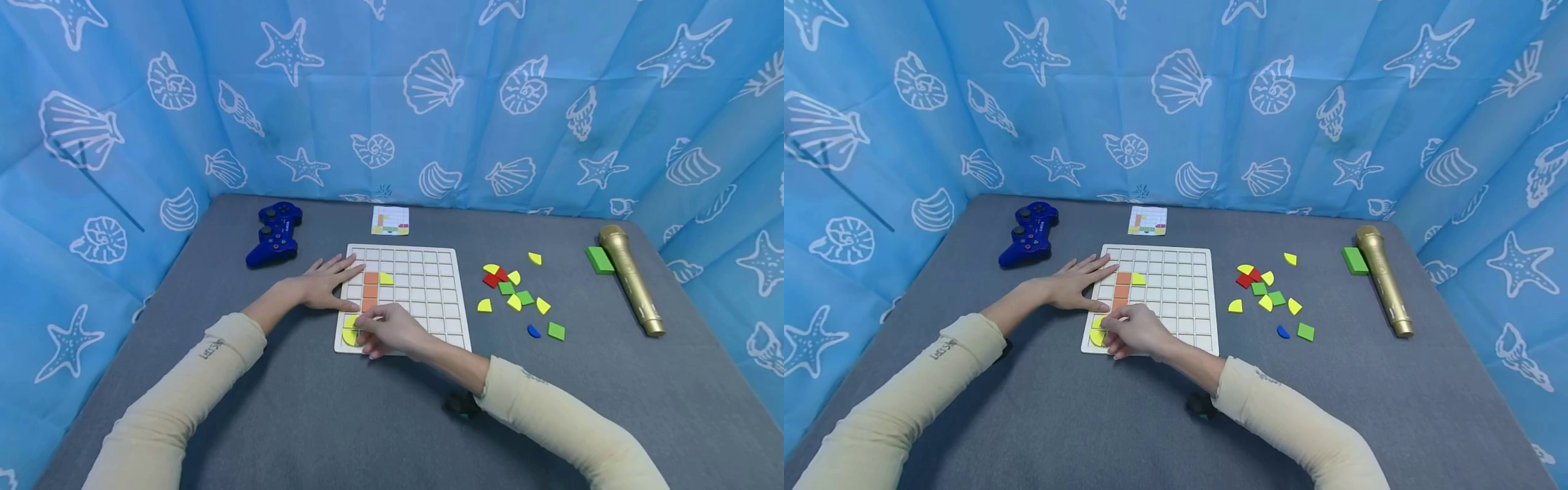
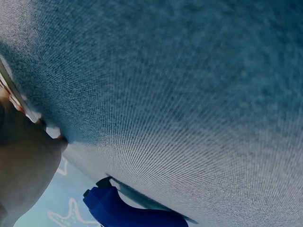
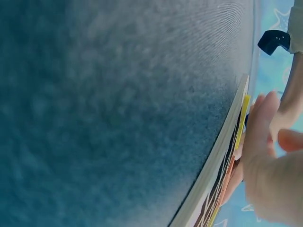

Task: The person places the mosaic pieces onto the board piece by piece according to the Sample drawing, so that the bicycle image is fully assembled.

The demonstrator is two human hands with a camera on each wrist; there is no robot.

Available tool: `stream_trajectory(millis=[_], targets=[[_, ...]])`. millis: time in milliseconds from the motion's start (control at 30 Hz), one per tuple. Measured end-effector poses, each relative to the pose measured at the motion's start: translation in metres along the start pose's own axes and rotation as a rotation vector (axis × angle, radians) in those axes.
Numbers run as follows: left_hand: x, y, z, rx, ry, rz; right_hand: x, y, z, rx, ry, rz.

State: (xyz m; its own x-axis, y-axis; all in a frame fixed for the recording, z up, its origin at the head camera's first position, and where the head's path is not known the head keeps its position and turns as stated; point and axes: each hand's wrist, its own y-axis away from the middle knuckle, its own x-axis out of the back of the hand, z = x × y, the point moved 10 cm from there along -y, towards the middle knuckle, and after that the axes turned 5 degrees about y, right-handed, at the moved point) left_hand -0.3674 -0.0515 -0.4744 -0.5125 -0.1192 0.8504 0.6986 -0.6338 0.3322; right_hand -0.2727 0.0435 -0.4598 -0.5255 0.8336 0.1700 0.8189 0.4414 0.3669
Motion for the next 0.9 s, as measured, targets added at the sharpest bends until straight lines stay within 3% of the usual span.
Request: stream_trajectory(millis=[200, 733, 900], targets=[[-0.002, -0.003, -0.004, 0.005, -0.001, 0.003, -0.014, 0.005, 0.003, -0.040, -0.114, -0.121], [-0.005, -0.005, -0.008, 0.013, 0.005, -0.001, -0.009, 0.009, 0.003, -0.023, -0.137, -0.161], [-0.003, -0.003, -0.005, 0.026, 0.011, -0.010, -0.017, 0.011, 0.000, -0.007, -0.132, -0.223]])
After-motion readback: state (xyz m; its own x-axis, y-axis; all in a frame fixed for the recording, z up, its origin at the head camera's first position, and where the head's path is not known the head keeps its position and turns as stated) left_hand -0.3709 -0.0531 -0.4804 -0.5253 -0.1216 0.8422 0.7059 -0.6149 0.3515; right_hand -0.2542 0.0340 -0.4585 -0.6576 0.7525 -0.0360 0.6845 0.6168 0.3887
